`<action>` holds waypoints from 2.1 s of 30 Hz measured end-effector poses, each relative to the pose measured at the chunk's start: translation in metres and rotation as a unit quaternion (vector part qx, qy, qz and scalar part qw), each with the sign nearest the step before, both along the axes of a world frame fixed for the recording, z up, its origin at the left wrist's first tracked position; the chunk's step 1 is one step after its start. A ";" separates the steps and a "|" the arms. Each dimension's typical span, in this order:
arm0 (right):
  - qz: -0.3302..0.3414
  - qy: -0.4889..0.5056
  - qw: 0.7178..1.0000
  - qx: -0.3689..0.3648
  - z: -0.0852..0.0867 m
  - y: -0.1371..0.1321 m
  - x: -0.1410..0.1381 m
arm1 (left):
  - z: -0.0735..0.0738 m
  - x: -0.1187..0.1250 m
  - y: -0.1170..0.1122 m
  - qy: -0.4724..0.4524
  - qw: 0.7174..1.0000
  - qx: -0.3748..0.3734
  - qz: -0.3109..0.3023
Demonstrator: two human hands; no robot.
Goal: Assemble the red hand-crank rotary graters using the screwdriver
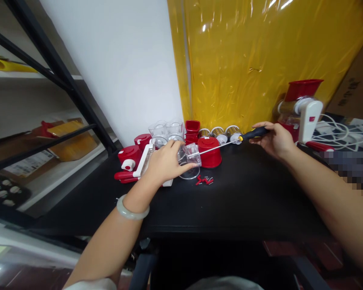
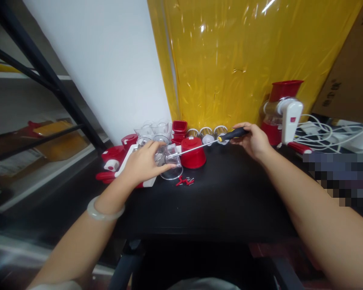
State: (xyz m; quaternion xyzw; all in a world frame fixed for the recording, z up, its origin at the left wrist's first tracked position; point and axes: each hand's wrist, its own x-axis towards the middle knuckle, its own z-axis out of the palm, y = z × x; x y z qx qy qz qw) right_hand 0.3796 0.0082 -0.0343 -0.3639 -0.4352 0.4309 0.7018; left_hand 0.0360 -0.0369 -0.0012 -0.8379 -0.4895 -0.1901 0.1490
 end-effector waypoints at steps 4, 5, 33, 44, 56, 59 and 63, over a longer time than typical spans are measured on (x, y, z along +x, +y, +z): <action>-0.031 -0.070 0.997 0.009 0.001 -0.001 -0.003 | 0.000 0.000 0.000 -0.003 1.000 -0.001 0.001; -0.022 -0.074 0.997 0.002 0.001 -0.002 -0.002 | 0.000 0.000 0.001 -0.005 1.000 -0.002 0.000; 0.033 -0.039 0.998 -0.040 0.004 -0.001 0.004 | 0.000 0.000 0.000 0.006 1.000 0.004 -0.008; 0.025 -0.101 0.992 -0.074 -0.006 0.006 0.007 | 0.000 -0.002 0.001 0.014 1.000 0.010 -0.016; 0.077 -0.145 0.980 -0.109 -0.014 0.009 0.016 | 0.000 -0.003 0.003 0.004 1.000 0.003 -0.009; 0.073 -0.169 0.977 -0.111 -0.012 0.006 0.014 | 0.000 -0.003 0.003 0.004 1.000 0.001 -0.013; 0.066 -0.121 0.975 -0.172 0.000 0.000 0.011 | 0.000 -0.003 0.003 0.001 1.000 0.002 -0.014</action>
